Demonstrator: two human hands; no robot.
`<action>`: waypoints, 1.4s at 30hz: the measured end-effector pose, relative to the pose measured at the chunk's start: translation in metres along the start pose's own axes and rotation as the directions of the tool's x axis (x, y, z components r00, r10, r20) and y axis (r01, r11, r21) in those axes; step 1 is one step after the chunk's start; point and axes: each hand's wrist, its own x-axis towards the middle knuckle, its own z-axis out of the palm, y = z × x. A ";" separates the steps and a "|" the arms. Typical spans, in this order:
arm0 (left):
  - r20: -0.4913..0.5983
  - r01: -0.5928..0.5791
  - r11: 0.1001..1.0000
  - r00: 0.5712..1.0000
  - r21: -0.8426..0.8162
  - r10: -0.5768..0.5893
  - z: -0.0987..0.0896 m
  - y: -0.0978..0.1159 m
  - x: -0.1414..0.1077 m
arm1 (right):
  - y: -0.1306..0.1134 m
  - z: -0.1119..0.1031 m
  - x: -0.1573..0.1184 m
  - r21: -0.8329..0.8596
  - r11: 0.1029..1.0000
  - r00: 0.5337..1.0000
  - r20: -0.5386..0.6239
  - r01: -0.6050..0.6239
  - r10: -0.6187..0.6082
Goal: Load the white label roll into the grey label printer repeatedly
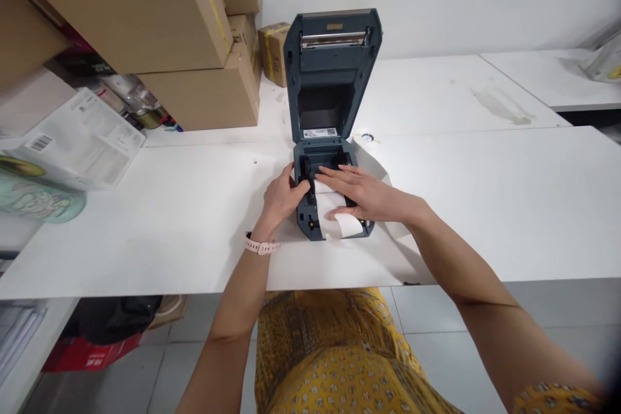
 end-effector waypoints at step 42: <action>0.287 -0.206 0.926 0.909 -0.316 0.300 -0.007 -0.021 -0.004 | 0.053 -0.139 0.078 0.364 0.921 0.610 -0.701 -0.141 0.370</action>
